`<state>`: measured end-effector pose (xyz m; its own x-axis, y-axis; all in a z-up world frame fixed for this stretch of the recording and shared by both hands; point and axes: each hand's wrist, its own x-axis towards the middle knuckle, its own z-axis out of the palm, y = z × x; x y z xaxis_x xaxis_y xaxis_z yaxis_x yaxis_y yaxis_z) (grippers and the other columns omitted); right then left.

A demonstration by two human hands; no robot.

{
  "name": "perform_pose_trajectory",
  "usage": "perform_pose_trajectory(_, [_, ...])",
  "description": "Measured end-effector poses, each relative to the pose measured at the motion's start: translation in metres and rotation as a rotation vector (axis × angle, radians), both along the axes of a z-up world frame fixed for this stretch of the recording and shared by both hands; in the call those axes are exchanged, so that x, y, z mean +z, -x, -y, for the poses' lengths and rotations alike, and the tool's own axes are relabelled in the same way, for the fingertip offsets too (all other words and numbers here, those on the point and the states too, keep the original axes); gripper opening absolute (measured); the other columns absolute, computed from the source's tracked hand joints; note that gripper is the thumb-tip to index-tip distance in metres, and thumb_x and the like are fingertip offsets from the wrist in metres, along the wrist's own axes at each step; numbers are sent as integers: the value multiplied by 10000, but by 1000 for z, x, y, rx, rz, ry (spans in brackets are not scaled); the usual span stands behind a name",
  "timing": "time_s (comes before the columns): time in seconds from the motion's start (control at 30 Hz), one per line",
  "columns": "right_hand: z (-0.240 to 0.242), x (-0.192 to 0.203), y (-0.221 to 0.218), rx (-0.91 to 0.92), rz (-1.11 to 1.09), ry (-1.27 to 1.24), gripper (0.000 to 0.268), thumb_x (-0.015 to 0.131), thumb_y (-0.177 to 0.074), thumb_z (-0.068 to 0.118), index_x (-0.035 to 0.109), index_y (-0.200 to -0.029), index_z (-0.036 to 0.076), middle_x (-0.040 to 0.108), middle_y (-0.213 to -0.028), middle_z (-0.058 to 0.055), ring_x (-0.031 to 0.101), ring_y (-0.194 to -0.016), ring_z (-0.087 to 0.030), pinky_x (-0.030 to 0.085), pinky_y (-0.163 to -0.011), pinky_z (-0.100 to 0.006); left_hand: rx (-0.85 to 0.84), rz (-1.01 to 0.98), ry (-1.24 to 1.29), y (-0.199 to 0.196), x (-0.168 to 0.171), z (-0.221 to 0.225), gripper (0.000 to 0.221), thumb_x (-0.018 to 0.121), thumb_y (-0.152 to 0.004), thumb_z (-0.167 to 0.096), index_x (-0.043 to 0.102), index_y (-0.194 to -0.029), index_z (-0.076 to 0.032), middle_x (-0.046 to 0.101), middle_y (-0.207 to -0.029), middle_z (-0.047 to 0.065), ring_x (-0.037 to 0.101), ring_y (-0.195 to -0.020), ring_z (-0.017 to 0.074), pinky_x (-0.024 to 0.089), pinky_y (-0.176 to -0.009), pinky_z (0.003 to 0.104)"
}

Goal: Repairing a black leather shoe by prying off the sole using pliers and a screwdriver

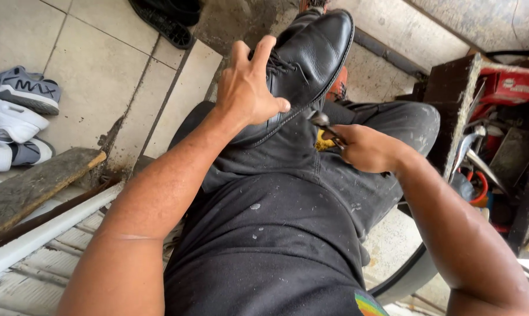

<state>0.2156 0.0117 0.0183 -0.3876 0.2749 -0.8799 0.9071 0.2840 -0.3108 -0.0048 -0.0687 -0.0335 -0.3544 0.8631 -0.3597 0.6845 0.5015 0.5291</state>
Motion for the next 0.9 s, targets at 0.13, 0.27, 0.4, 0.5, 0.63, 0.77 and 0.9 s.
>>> perform_pose_trajectory(0.13, [12, -13, 10, 87, -42, 75, 194, 361, -748, -29, 444, -855, 110, 477, -762, -24, 416, -705, -190, 369, -598, -398, -10, -60, -123, -12, -15, 3, 1087, 976, -649, -410, 290, -1478, -256, 386, -1214, 148, 700, -860, 402, 625, -808, 511])
perform_pose_trajectory(0.27, [14, -5, 21, 43, 34, 89, 352, 450, -710, -9, 600, -1010, 96, 552, -814, -23, 466, -719, -182, 389, -591, -355, -11, -62, -168, -16, -22, 5, 1155, 1011, -634, -433, 285, -1509, -233, 400, -1214, 154, 692, -852, 418, 606, -811, 542])
perform_pose_trajectory(0.4, [27, 16, 44, -23, 89, 119, 353, 347, -819, -25, 480, -1117, 111, 525, -932, -69, 490, -798, -205, 447, -688, -372, -18, -19, -205, -15, -22, 7, 1099, 974, -661, -381, 286, -1504, -226, 397, -1215, 163, 678, -848, 482, 587, -803, 584])
perform_pose_trajectory(0.5, [36, -29, 22, -2, 23, -8, 392, 372, -832, 14, 537, -1166, 136, 625, -1015, -92, 596, -879, -232, 530, -788, -391, 6, -14, -227, -10, -29, 7, 1118, 986, -639, -393, 296, -1505, -234, 406, -1212, 163, 673, -860, 494, 571, -808, 598])
perform_pose_trajectory(0.63, [48, -60, 3, 2, -181, -168, 247, 424, -722, 32, 472, -939, 140, 571, -884, -85, 557, -819, -289, 442, -744, -435, 12, 21, -232, -5, -24, 8, 1112, 987, -632, -353, 281, -1487, -262, 386, -1214, 146, 681, -819, 440, 596, -751, 566])
perform_pose_trajectory(0.77, [48, -30, 8, 2, -185, -176, 249, 410, -715, 13, 472, -923, 135, 524, -887, -67, 504, -787, -262, 414, -731, -423, -136, -363, -240, -10, -8, 21, 1168, 967, -690, -657, 227, -1529, -321, 228, -1490, 243, 466, -1260, 443, 462, -995, 712])
perform_pose_trajectory(0.9, [42, -10, 7, 55, -111, -214, 170, 424, -790, 80, 519, -914, 146, 620, -898, -98, 575, -839, -295, 453, -776, -425, -278, -66, 59, -10, 25, 30, 1258, 947, -701, -581, 184, -1653, -275, -225, -1602, 234, 395, -1275, 544, 507, -945, 650])
